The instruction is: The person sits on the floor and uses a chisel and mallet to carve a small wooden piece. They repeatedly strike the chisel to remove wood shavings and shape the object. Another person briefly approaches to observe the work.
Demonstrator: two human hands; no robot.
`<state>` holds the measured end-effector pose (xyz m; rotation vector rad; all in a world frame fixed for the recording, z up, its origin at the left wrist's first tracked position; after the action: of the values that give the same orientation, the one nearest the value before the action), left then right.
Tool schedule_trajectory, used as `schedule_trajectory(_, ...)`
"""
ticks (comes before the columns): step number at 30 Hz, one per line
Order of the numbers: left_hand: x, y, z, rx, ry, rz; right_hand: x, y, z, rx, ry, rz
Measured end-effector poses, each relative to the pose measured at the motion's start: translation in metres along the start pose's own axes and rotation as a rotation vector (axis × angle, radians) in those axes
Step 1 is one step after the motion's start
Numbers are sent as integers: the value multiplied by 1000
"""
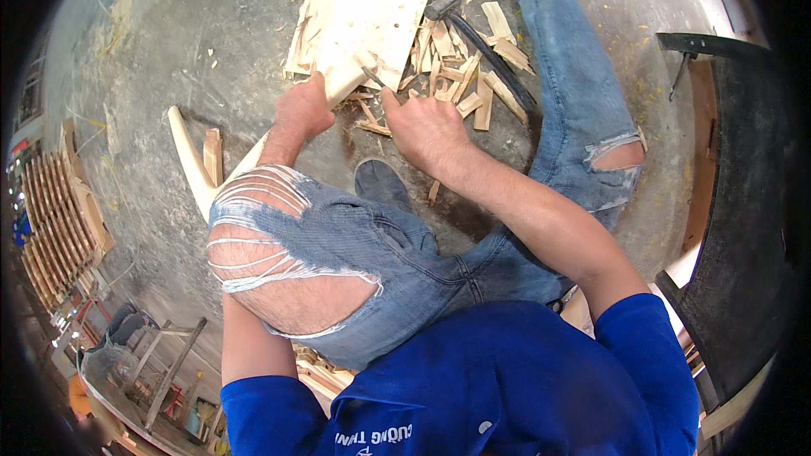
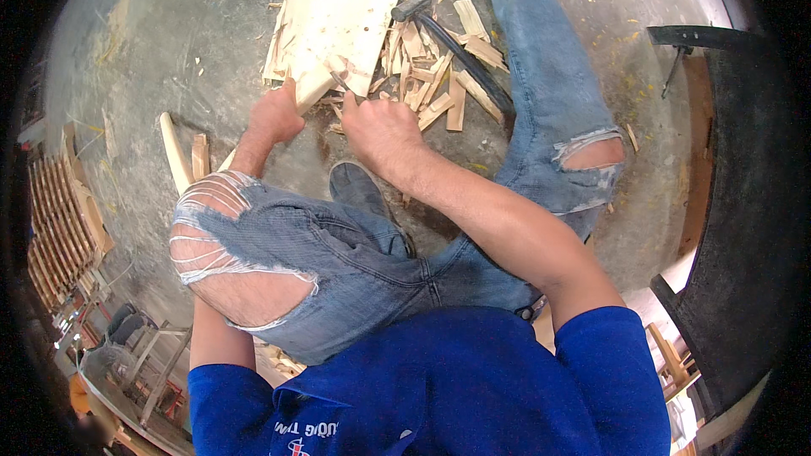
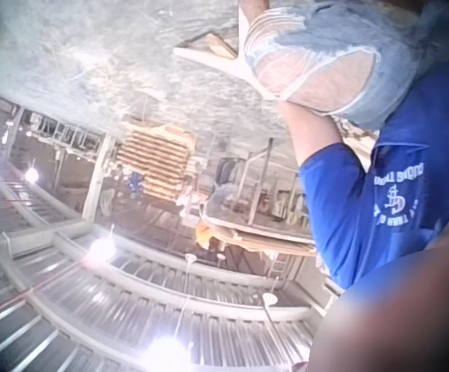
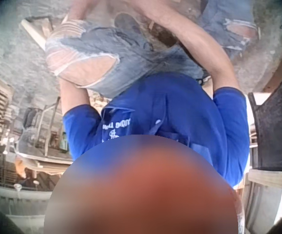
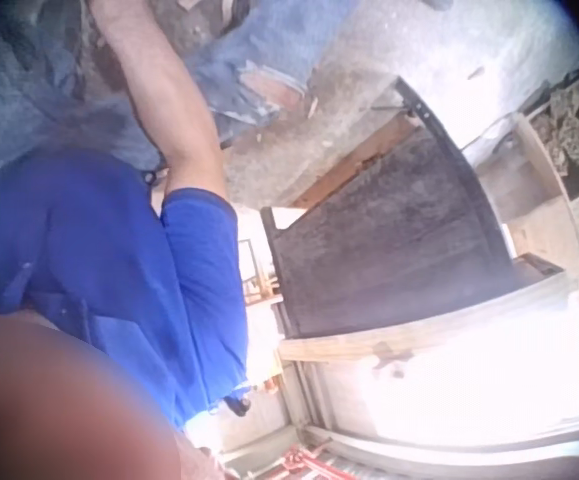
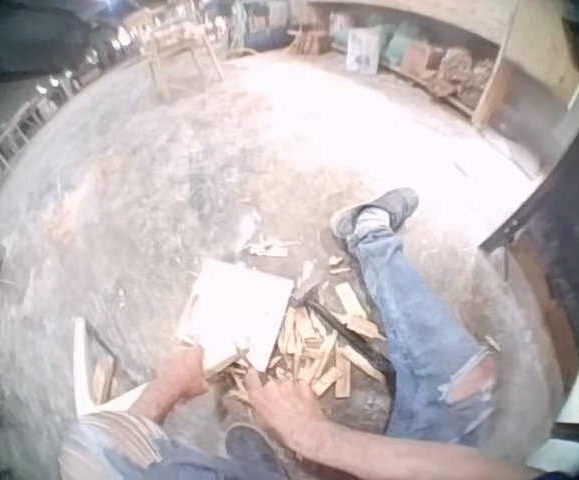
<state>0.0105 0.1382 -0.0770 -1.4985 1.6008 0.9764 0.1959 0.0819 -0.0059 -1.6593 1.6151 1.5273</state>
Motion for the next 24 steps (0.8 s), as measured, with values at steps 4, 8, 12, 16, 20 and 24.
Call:
schedule_trajectory(4,2,0,0,11,1,21,0,0,-9,-28,-100,-82)
schedule_trajectory(8,-4,-4,-1,-1,21,29,7,-7,-1,10,-39,-16)
schedule_trajectory(12,3,-3,0,17,-4,18,11,-14,11,-7,23,12)
schedule_trajectory(16,2,-2,2,-17,12,8,6,-9,-3,-16,-16,-47)
schedule_trajectory(20,0,-5,-1,-16,34,37,9,-10,-2,-22,-48,-44)
schedule_trajectory(24,-3,-4,1,-4,23,53,10,-10,14,-64,-178,-11)
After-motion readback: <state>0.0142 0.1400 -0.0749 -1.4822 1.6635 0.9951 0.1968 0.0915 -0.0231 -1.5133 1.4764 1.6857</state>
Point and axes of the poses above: each hand's wrist, its own z-axis towards the middle knuckle, its own x-axis out of the palm, y = z × x, the point moved 10 cm from there along z, towards the middle knuckle, and after that the axes turned 11 degrees about -y, right-handed, at the moved point
